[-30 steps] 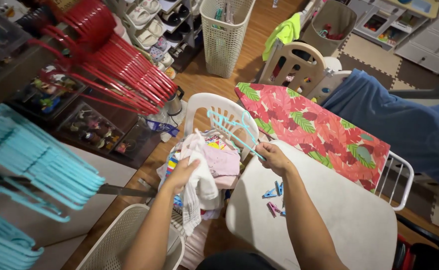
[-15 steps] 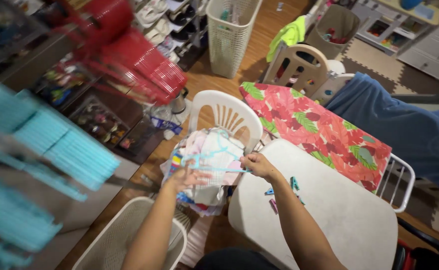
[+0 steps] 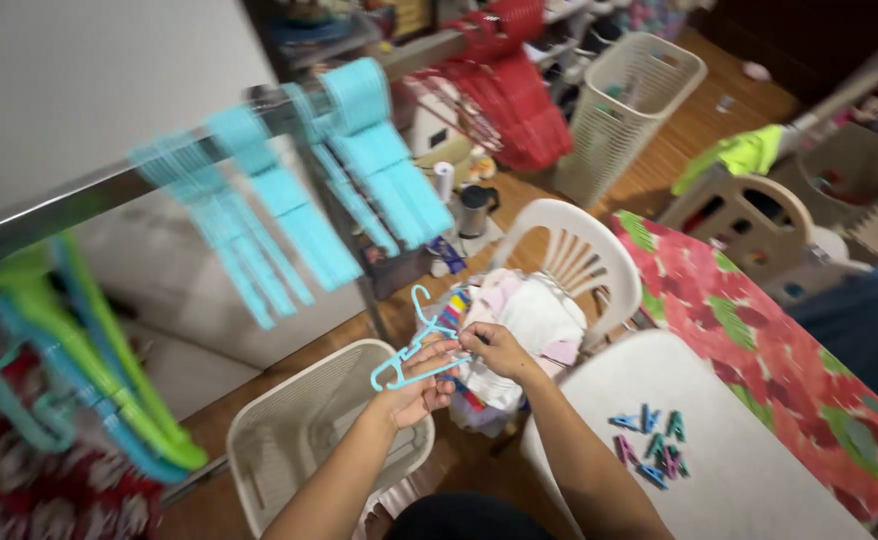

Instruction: Taking children's clothes off hangers from a garment rack.

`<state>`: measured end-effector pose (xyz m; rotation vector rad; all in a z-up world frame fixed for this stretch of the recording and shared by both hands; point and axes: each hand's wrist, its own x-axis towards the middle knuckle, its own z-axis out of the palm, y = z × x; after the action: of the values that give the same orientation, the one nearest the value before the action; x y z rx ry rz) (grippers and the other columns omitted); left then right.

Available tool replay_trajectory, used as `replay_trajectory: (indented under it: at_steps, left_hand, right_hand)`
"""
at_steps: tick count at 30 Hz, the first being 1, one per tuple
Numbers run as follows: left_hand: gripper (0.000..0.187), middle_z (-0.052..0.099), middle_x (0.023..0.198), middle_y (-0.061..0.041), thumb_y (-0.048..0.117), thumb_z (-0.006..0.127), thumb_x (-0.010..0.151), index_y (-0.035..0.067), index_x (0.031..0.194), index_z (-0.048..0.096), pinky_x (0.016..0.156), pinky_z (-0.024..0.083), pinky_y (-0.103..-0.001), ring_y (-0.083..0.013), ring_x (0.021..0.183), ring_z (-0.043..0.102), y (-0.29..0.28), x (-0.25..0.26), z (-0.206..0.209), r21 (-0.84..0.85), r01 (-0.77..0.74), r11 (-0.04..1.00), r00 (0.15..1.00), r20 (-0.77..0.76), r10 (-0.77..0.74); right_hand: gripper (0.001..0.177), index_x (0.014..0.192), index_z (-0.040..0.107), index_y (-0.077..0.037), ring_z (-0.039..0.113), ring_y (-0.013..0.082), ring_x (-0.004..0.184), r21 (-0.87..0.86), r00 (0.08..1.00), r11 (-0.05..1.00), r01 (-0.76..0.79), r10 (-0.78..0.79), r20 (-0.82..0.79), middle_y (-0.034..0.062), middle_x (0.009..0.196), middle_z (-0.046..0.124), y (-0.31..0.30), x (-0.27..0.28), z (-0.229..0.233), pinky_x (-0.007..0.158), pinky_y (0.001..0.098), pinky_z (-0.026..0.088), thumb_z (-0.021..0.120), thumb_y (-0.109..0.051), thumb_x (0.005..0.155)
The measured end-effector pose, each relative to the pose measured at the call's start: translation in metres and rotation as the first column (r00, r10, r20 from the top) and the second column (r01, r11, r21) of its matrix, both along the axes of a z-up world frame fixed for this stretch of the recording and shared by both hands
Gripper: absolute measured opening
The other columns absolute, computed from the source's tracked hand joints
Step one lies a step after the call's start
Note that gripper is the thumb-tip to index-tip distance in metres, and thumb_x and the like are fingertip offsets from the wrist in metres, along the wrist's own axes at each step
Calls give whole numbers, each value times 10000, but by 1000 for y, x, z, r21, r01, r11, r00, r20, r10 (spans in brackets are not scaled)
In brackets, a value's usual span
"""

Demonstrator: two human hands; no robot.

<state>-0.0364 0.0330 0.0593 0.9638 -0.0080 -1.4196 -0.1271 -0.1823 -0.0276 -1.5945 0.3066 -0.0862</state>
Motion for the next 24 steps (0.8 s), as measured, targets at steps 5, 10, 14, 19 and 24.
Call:
replay_trajectory:
  at_steps: [5,10,14,19,24]
  left_hand:
    - [497,584,799,-18,131,597,939,146,1431,526,538,483,-273,-106,606,560,47,1,-6,-20,-229,973,971,59,230]
    - [507,519,706,-32,93,536,899,162,1399,480,454,371,-284,-115,506,456,92,18,-21,38,-456,889,858,284,428]
    - [527,512,811,-34,-1,549,835,112,1349,519,512,389,-313,-122,627,481,128,65,-72,-26,-561,828,577,704,413]
    - [375,557,871,-156,54,581,885,69,1256,537,673,497,-403,-243,750,569,154,77,25,39,-680,732,228,960,161]
    - [331,631,1020,-224,91,554,885,59,1213,523,819,524,-448,-361,883,687,158,91,70,88,-644,760,157,987,19]
  right_hand:
    - [457,1326,637,-44,640,208,1142,-324,993,946,24,16,119,108,1259,670,66,30,58,972,353,508,666,-302,951]
    - [575,1382,582,7,604,343,1221,-564,890,802,197,95,446,225,1321,627,129,46,103,1006,426,480,775,-238,900]
    - [631,1370,617,-67,671,251,903,-533,896,846,20,222,385,97,1002,661,186,35,155,832,383,560,789,-318,818]
    - [827,1401,576,-21,633,244,821,-632,580,761,-144,583,570,68,921,623,226,28,215,758,395,500,797,-476,746]
    - [824,1301,604,-40,607,292,836,-721,461,679,137,601,653,123,965,617,242,27,253,738,403,500,810,-603,737]
